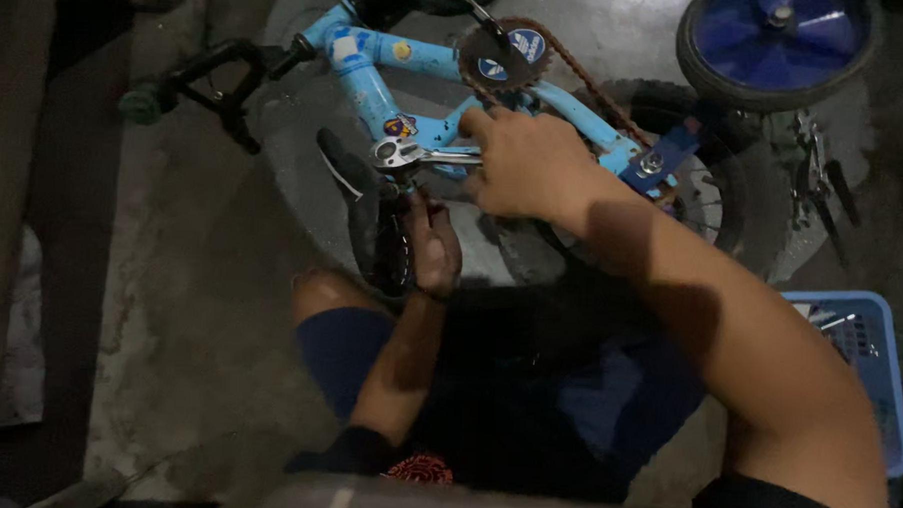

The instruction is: The person uses a wrench to tighten the seat post bolt on a light blue bicycle. They then use a screwdriver to adjust the seat clamp and continue tightening the bolt with the wrench.

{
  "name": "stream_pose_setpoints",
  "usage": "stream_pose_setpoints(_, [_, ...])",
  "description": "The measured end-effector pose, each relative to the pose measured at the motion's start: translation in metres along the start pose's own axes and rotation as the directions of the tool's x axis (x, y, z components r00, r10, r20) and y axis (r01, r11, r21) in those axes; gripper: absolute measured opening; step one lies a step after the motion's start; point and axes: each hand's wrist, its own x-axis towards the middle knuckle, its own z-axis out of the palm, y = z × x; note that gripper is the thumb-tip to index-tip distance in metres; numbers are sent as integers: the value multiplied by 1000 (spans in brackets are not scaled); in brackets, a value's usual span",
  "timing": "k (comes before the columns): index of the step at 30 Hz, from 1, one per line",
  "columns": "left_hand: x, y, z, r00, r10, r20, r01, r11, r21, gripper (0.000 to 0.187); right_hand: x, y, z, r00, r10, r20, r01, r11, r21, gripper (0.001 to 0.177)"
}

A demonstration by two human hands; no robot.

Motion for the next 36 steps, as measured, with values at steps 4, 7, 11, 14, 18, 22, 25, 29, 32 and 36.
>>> stream_pose_setpoints(4, [-4, -4, 1, 919, -351, -181, 308, 923, -229, 48, 14, 1, 8, 1000, -21, 9, 22, 995, -100, 32])
stream_pose_setpoints(7, [-2, -7, 4, 971, -187, -147, 194, 980, 37, 47, 21, 6, 15, 997, -74, 18, 75, 993, -93, 34])
stream_pose_setpoints(11, [3, 7, 7, 902, -400, -160, 343, 892, -295, 42, 25, 6, 32, 967, -243, -79, 230, 963, -142, 35])
stream_pose_setpoints(14, [-2, 27, 9, 982, -171, -79, 171, 985, -5, 32, 25, 5, 41, 943, -302, -142, 280, 947, -158, 51])
stream_pose_setpoints(18, [0, 38, 12, 993, 115, 28, -111, 988, -111, 34, 30, 4, 40, 916, -355, -187, 339, 934, -116, 53])
stream_pose_setpoints(22, [6, 28, 12, 953, -287, -100, 279, 956, -86, 45, 33, 3, 37, 941, -313, -128, 306, 949, -76, 47])
stream_pose_setpoints(25, [4, 26, 4, 997, -81, -1, 81, 995, 53, 44, 24, -8, 42, 980, -166, -113, 169, 985, 23, 40])
stream_pose_setpoints(29, [-2, 28, 1, 981, -8, 195, -28, 982, 184, 61, 5, -37, 60, 998, -63, 3, 62, 992, 112, 57])
stream_pose_setpoints(32, [-6, 28, 1, 970, -172, 173, 166, 985, 45, 57, 4, -59, 73, 989, -1, 148, -27, 981, 191, 83])
stream_pose_setpoints(36, [-11, 30, -5, 950, -249, 188, 276, 952, -133, 52, 5, -72, 70, 977, 102, 189, -161, 931, 328, 83])
